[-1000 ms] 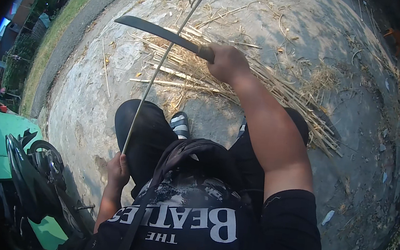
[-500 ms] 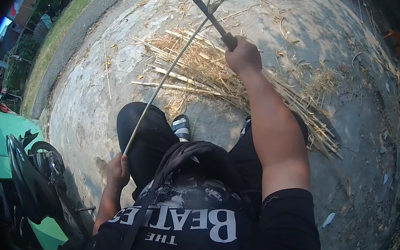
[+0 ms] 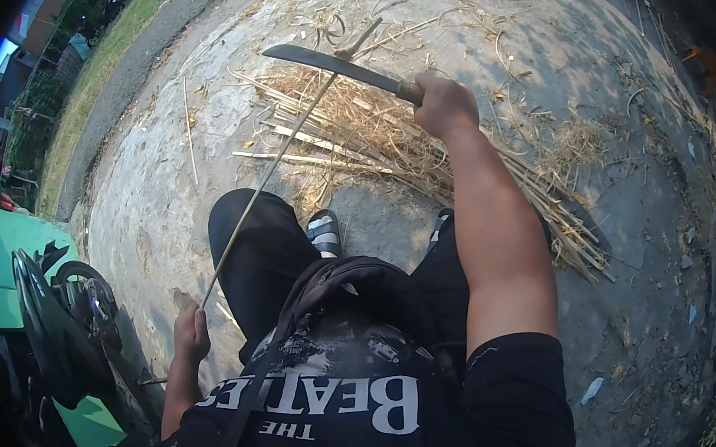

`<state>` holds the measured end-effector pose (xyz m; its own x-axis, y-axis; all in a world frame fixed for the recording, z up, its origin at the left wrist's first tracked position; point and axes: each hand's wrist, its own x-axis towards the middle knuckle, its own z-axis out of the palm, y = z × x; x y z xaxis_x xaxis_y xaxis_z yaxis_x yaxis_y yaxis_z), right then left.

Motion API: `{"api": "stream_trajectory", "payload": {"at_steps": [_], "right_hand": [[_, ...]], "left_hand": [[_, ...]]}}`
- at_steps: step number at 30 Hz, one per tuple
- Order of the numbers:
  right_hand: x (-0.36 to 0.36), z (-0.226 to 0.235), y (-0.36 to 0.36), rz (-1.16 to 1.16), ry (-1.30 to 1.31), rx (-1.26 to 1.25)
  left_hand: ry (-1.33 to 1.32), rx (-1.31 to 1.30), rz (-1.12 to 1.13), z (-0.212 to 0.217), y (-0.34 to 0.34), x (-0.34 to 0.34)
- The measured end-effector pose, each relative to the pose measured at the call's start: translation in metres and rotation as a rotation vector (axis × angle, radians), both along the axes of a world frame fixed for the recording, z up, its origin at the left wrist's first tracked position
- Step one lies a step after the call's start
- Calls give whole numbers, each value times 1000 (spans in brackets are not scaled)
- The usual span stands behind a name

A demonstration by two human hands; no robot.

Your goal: The person strips the outer layer from a bamboo stalk using a machete, repeatedly pulling the stalk through the blade while holding it against their leg.

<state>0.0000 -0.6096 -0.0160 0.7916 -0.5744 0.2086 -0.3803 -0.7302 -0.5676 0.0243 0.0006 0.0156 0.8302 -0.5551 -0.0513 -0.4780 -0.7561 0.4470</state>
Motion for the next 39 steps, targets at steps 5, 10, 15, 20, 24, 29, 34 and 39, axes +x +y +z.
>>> {"api": "stream_trajectory", "payload": {"at_steps": [5,10,15,20,24,29,34,39], "right_hand": [[8,0,29,57,-40,-61],[6,10,43,407,-210,-409],[-1,15,46,565,-218,-413],[-3,5,4,21,83,-98],[1,7,30,15,8,-22],[-2,17,46,263,-77,-124],[1,16,76,606,-33,-328],[2,-2,55,410,122,-83]], "left_hand": [[0,-46,-11,-12,12,1],[52,-108,29,-13,-6,-10],[-1,-70,20,-16,7,-18],[-50,6,42,2,2,-16],[-16,24,46,-4,9,-16],[-103,-47,57,-11,-12,-26],[-45,-21,110,9,-60,-35],[-55,47,119,11,-77,-36]]}}
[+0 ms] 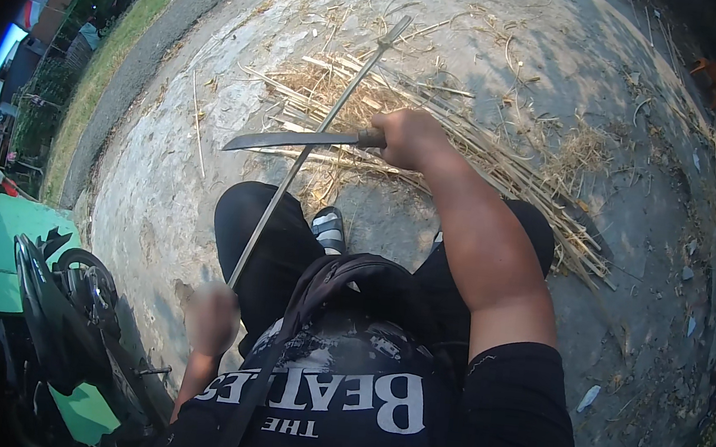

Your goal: The person strips the outer layer from a bamboo stalk using a machete, repeatedly pulling the stalk through the blade while holding it against their leg.

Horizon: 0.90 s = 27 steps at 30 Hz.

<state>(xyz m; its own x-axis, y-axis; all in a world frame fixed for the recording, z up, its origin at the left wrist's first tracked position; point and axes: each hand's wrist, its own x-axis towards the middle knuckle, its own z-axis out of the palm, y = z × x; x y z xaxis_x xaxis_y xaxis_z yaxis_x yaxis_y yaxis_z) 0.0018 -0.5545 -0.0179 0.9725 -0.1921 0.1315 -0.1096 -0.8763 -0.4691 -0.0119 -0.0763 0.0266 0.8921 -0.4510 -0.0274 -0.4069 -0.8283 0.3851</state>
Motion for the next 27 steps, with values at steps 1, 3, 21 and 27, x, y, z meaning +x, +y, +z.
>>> {"api": "stream_trajectory", "payload": {"at_steps": [1,3,21,27], "right_hand": [[2,-7,-7,-45,35,66],[2,0,3,-55,-7,8],[5,2,9,-185,-90,152],[10,21,43,186,-19,-52]], "left_hand": [[23,9,-8,3,-4,1],[81,-21,10,4,-10,-1],[-62,-59,-54,-16,-12,4],[8,-69,-40,-18,-8,13]]}}
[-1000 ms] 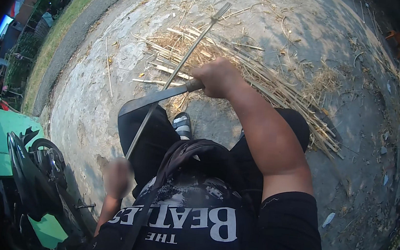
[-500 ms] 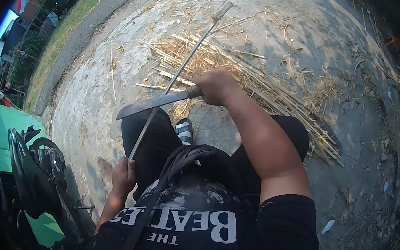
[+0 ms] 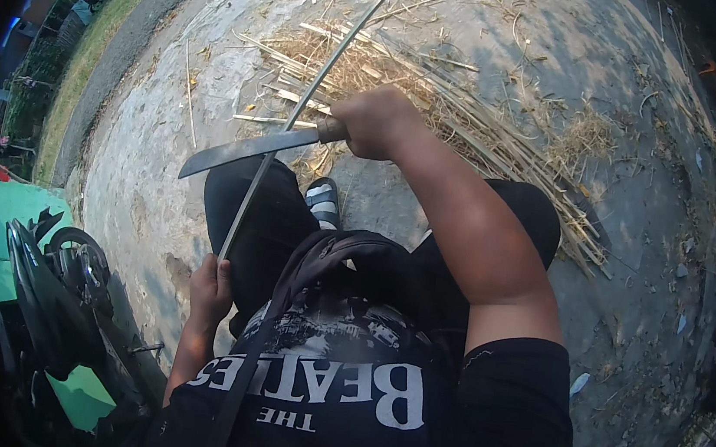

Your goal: The person strips the outer layer from a bamboo stalk using a machete, repeatedly pulling the stalk through the blade while holding it against their leg.

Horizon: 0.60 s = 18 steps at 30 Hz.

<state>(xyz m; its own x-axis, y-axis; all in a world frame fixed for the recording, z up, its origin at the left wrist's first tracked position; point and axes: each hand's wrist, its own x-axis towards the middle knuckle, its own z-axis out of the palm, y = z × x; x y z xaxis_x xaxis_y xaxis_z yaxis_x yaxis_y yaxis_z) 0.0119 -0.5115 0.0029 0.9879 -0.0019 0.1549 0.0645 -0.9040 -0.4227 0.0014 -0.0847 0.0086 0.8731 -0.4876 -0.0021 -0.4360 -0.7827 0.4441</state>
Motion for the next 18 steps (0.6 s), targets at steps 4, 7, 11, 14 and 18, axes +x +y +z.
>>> {"api": "stream_trajectory", "payload": {"at_steps": [4,7,11,14,18], "right_hand": [[7,-14,-15,-103,127,96],[6,-10,1,-92,164,82],[1,-1,24,51,-26,9],[4,-10,9,15,-81,-26],[4,-16,-24,-166,83,75]], "left_hand": [[49,10,5,16,-17,4],[70,28,10,13,-10,3],[94,-24,19,9,-4,0],[90,-44,13,3,-4,2],[78,15,8,10,-12,4]]}}
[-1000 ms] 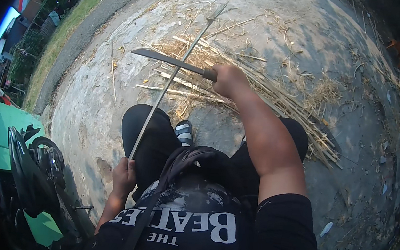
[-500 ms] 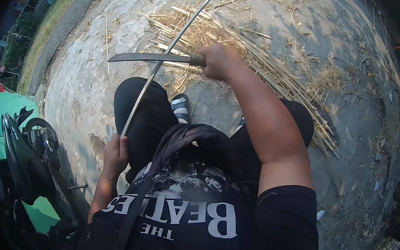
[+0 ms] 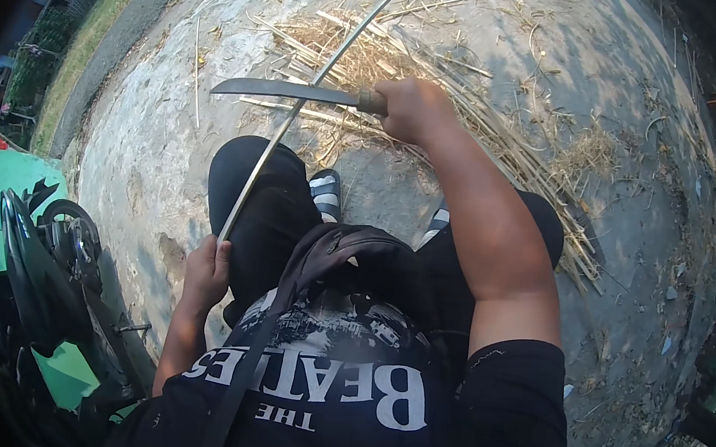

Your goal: The person strips the outer layer from a bamboo stalk using a machete, repeatedly pulling the stalk through the blade while holding it against their leg.

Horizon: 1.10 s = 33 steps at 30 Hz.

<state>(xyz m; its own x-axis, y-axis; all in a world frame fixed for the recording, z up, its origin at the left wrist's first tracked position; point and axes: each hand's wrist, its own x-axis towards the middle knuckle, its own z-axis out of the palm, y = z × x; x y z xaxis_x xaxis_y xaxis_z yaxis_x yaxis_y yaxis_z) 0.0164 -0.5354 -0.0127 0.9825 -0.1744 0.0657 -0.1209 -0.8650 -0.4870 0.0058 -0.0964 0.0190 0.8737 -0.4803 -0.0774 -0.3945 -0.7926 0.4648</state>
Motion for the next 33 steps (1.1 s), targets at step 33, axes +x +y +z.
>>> {"api": "stream_trajectory", "payload": {"at_steps": [33], "right_hand": [[-4,13,14,-5,45,31]], "left_hand": [[-51,56,-16,2,0,4]]}}
